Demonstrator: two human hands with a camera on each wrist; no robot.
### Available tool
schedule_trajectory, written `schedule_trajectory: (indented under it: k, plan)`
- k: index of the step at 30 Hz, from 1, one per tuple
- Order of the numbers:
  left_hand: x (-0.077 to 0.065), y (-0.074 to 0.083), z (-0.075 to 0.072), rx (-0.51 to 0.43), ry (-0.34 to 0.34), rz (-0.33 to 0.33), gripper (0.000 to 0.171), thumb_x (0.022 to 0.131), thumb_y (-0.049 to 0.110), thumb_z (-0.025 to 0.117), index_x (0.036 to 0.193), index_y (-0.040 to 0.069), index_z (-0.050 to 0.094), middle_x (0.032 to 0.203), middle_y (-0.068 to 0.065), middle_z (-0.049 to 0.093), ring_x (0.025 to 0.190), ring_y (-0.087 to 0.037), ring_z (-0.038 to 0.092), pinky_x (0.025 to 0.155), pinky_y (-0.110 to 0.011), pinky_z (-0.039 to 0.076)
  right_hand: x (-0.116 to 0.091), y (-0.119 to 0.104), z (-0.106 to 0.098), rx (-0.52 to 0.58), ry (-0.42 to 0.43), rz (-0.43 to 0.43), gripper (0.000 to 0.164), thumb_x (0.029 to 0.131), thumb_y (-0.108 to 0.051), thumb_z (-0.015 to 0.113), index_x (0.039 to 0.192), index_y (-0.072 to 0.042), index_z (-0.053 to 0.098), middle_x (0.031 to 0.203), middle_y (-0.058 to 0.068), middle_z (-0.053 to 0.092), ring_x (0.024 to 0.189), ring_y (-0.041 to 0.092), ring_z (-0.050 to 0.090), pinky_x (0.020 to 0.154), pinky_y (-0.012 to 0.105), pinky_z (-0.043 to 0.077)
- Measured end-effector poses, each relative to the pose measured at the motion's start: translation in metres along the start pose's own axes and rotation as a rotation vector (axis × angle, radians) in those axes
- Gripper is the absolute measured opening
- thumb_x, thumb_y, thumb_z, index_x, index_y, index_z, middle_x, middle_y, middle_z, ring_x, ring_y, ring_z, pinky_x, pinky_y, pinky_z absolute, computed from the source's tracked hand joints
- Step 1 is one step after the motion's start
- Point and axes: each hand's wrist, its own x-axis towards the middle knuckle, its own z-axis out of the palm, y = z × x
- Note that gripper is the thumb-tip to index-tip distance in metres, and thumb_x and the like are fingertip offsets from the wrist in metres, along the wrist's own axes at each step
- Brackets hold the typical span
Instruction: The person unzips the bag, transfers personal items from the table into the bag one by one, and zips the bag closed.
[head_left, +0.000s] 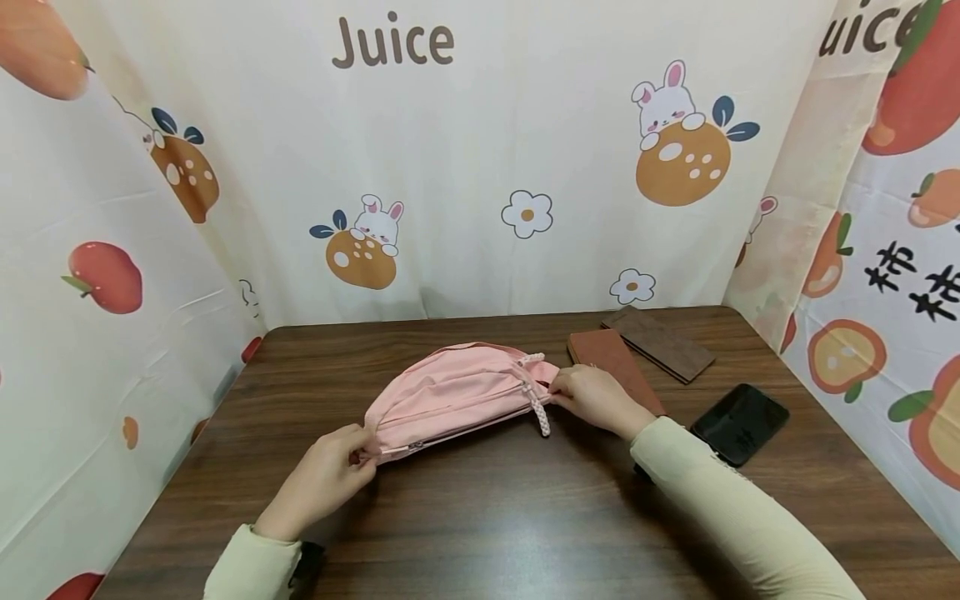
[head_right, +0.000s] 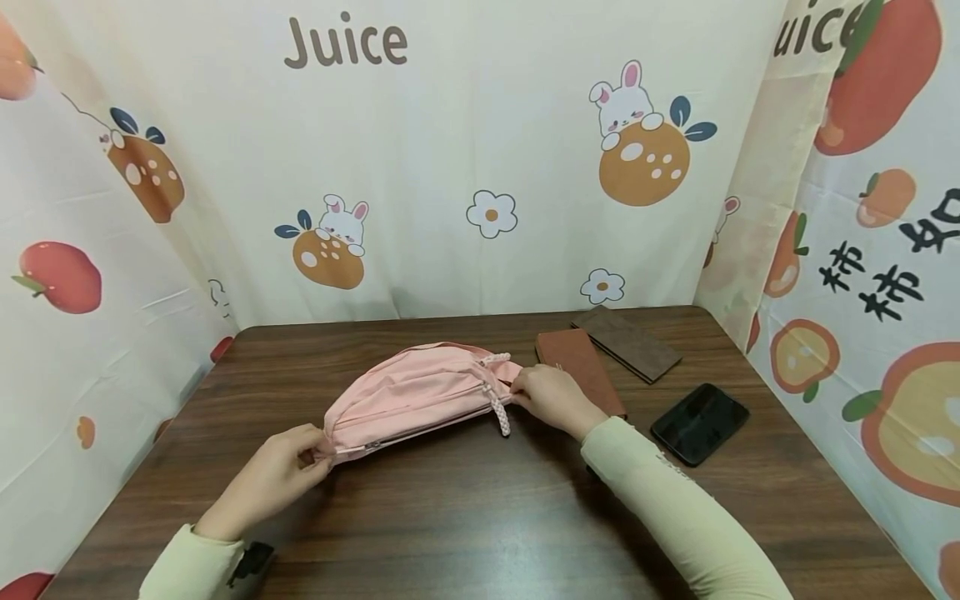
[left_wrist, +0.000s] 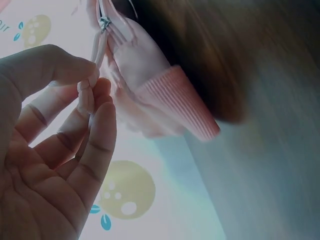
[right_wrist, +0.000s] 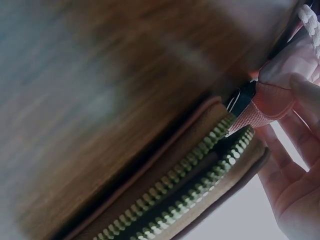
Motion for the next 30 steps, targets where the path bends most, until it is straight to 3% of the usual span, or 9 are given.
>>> schedule_trajectory:
  k: [6,21,30]
  plan:
    - [-0.005,-0.005,-0.005,0.0,-0.009,-0.046,0.025,0.074,-0.003,0.074,0.074,0.019,0.062,0.072,0.012,0.051,0.065,-0.005,0.049,0.057,-0.017,0.04,-0.001,0.001,0.0,-0.002,0.003,0.005,0.006,0.086,-0.021,0.074,0.089,-0.016,0.075,0.086,-0.006,0.069,0.08,0.014,0.064,0.075,0.037,0.052]
    - [-0.018,-0.015,-0.017,0.003,-0.039,-0.061,0.034,0.069,-0.007,0.072,0.069,0.023,0.057,0.068,0.012,0.048,0.064,-0.001,0.045,0.056,-0.018,0.038,0.0,0.002,-0.003,0.012,-0.004,0.002,0.007,0.087,-0.022,0.073,0.089,-0.016,0.075,0.086,-0.006,0.069,0.079,0.014,0.064,0.073,0.035,0.052]
    - [-0.016,-0.015,-0.016,0.029,-0.085,-0.096,0.033,0.07,-0.005,0.071,0.068,0.023,0.054,0.067,0.01,0.044,0.062,-0.001,0.041,0.055,-0.018,0.034,0.001,0.002,-0.003,0.011,-0.01,0.003,0.005,0.086,-0.02,0.074,0.089,-0.016,0.075,0.086,-0.006,0.07,0.08,0.014,0.064,0.073,0.035,0.052]
